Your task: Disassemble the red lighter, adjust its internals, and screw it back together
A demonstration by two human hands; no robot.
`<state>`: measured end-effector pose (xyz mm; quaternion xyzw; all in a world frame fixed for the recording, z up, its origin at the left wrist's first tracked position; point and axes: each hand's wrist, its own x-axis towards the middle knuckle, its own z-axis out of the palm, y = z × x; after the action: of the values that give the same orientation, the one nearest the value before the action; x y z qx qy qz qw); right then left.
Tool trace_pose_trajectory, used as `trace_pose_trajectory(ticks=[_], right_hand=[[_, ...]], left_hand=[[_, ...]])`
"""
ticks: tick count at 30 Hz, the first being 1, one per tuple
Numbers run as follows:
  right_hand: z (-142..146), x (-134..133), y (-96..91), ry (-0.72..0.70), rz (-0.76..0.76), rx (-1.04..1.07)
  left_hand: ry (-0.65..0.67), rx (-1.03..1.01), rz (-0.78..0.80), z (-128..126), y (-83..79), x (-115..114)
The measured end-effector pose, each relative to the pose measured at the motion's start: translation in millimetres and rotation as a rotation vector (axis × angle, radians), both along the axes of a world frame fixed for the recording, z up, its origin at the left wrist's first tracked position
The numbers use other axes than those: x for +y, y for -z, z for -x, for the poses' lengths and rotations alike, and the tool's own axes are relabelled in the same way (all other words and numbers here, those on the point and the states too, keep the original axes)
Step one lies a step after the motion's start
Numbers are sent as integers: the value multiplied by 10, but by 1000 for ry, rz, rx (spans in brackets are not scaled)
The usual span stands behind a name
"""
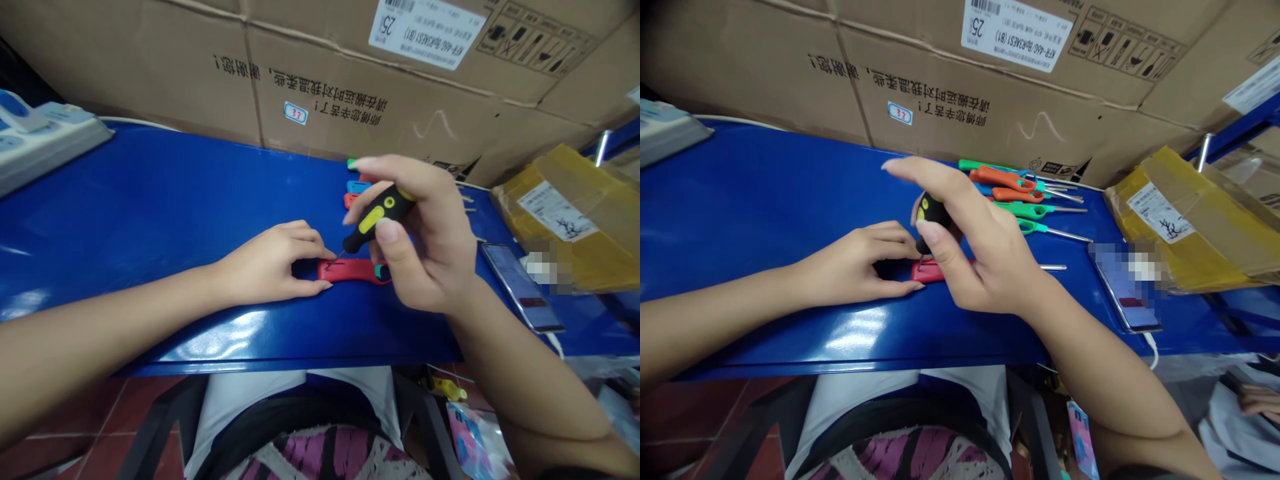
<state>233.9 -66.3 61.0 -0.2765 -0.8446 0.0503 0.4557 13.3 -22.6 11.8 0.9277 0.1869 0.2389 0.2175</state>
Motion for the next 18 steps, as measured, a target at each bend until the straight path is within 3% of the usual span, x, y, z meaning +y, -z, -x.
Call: trace_pose_trajectory(ticks=[6, 12, 18], right_hand=[[-22, 17, 0, 92, -205, -13], [-37, 5, 13, -10, -42, 18], [-13, -19, -18, 197, -294, -41]], left_hand=[[-14, -5, -16, 0, 7, -8], [2, 14, 7, 0, 1, -1], [-20, 11, -6, 1, -1, -12]])
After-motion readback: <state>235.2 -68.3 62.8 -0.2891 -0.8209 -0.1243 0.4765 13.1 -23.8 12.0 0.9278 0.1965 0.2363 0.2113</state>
